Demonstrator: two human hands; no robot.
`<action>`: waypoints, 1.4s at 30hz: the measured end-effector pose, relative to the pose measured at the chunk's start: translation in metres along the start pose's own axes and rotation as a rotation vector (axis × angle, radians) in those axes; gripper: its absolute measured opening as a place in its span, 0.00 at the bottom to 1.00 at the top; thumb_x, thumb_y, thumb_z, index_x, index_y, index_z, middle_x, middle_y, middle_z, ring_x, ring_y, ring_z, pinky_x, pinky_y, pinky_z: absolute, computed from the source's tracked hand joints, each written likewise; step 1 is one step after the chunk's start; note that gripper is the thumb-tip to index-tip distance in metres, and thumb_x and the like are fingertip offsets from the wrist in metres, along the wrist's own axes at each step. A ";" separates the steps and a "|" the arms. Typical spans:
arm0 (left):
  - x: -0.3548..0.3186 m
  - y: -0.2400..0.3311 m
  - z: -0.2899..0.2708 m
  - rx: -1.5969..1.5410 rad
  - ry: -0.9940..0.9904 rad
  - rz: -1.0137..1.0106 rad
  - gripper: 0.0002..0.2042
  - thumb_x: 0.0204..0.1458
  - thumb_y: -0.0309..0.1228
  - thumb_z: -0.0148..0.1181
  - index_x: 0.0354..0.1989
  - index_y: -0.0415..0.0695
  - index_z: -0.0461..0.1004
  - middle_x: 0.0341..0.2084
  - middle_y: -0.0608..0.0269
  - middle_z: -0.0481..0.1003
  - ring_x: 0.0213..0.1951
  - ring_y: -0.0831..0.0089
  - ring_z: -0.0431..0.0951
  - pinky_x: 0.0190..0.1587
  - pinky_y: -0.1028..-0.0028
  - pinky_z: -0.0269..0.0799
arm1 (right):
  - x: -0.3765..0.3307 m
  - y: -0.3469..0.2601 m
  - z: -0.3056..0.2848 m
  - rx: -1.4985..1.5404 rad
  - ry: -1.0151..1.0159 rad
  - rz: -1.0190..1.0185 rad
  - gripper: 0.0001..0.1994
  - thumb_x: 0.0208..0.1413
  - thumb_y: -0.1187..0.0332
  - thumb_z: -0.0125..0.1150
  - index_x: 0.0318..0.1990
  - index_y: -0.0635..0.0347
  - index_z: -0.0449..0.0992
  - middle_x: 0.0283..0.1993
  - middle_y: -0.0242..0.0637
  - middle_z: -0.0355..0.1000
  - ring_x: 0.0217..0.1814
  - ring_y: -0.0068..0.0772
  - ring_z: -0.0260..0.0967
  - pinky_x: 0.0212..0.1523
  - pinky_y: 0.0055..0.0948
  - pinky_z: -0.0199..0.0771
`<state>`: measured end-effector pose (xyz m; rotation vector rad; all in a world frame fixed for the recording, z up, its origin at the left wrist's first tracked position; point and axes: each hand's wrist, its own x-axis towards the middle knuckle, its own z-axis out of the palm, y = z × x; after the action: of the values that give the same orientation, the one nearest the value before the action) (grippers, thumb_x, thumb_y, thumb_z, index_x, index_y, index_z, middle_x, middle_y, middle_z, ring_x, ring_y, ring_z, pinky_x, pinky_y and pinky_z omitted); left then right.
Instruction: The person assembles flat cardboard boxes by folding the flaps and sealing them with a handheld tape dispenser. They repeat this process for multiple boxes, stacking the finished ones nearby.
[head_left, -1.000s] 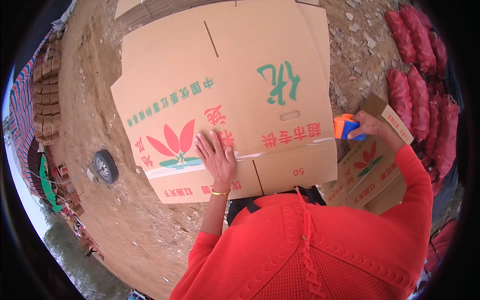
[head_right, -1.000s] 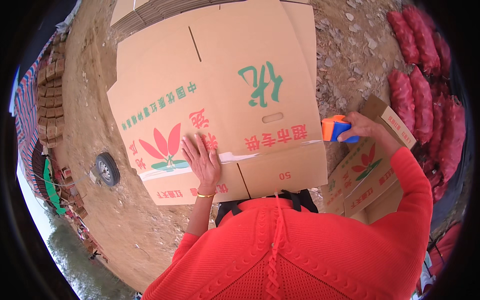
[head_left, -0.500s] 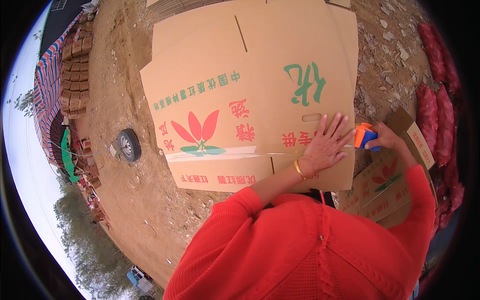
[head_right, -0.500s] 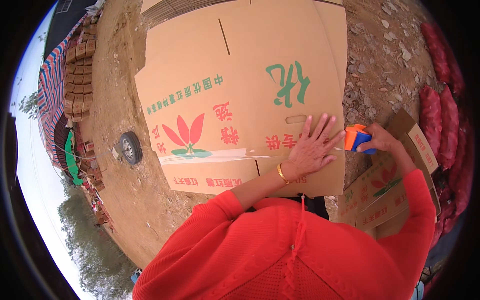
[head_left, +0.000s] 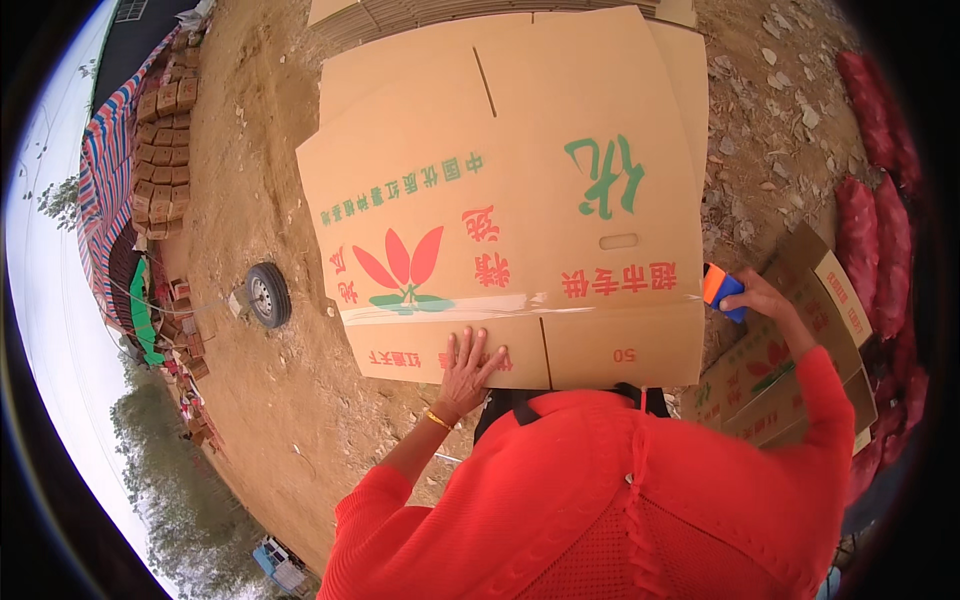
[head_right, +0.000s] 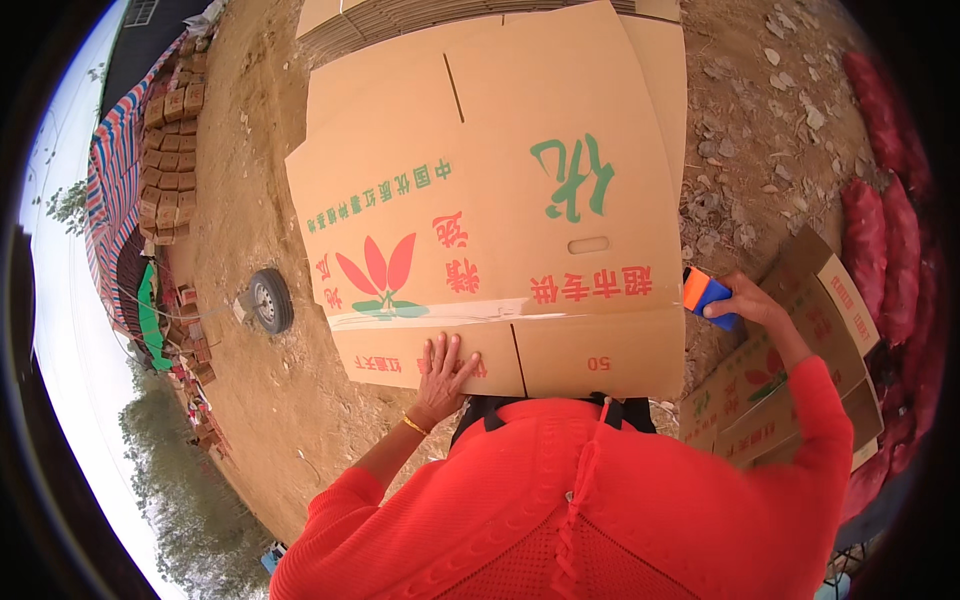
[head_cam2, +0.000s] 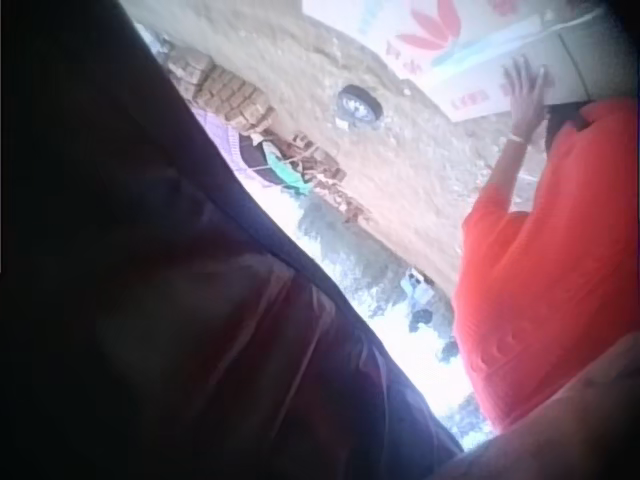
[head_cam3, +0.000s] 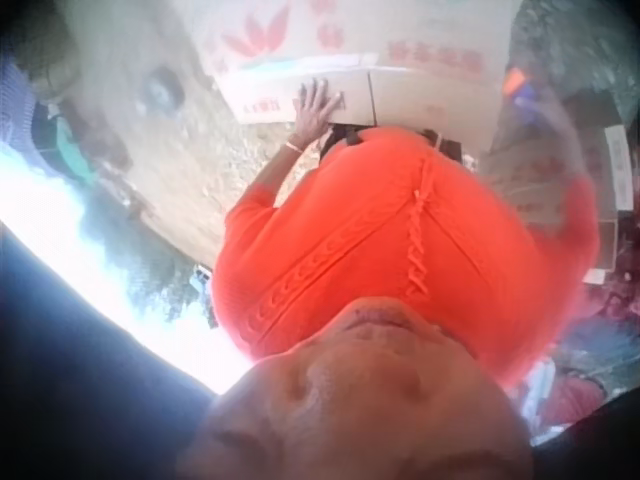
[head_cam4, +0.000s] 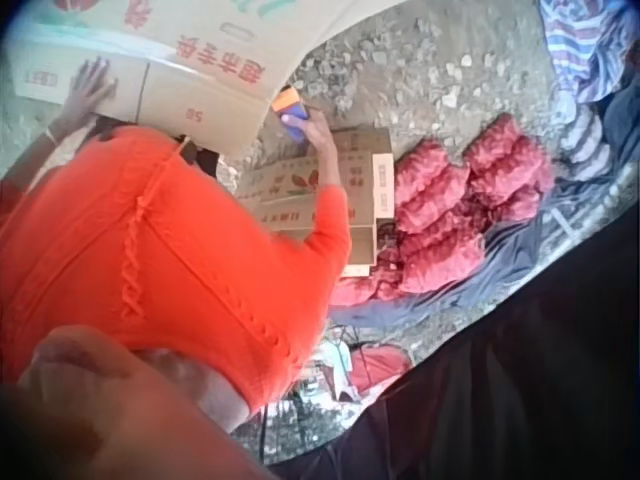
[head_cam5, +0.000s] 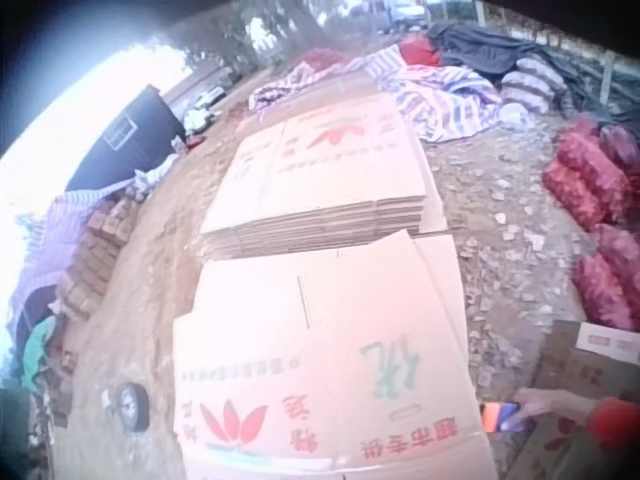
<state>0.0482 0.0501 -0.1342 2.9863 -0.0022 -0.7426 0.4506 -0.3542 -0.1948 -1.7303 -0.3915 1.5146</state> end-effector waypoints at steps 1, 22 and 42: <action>-0.002 -0.001 0.003 -0.038 0.070 0.006 0.35 0.46 0.33 0.58 0.67 0.54 0.54 0.67 0.45 0.46 0.68 0.39 0.42 0.65 0.37 0.34 | -0.001 0.001 0.004 0.057 -0.011 0.036 0.21 0.37 0.58 0.71 0.32 0.69 0.77 0.25 0.31 0.71 0.29 0.22 0.66 0.33 0.26 0.67; -0.019 -0.113 -0.306 0.204 1.104 -0.009 0.11 0.44 0.24 0.62 0.37 0.36 0.76 0.34 0.52 0.79 0.39 0.56 0.81 0.44 0.66 0.76 | -0.044 -0.175 0.048 1.050 -0.291 -0.560 0.28 0.58 0.47 0.49 0.50 0.66 0.68 0.34 0.48 0.73 0.22 0.41 0.72 0.27 0.48 0.77; -0.074 -0.116 -0.554 -0.873 1.475 0.121 0.10 0.49 0.30 0.66 0.32 0.34 0.78 0.27 0.63 0.78 0.27 0.81 0.75 0.32 0.81 0.69 | -0.237 -0.657 0.050 0.684 -0.118 -1.419 0.23 0.55 0.53 0.58 0.46 0.65 0.69 0.35 0.48 0.75 0.33 0.45 0.76 0.41 0.49 0.77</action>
<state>0.2408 0.2015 0.3812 1.9609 0.1554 1.1960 0.5168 -0.0757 0.4441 -0.4809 -0.7999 0.5309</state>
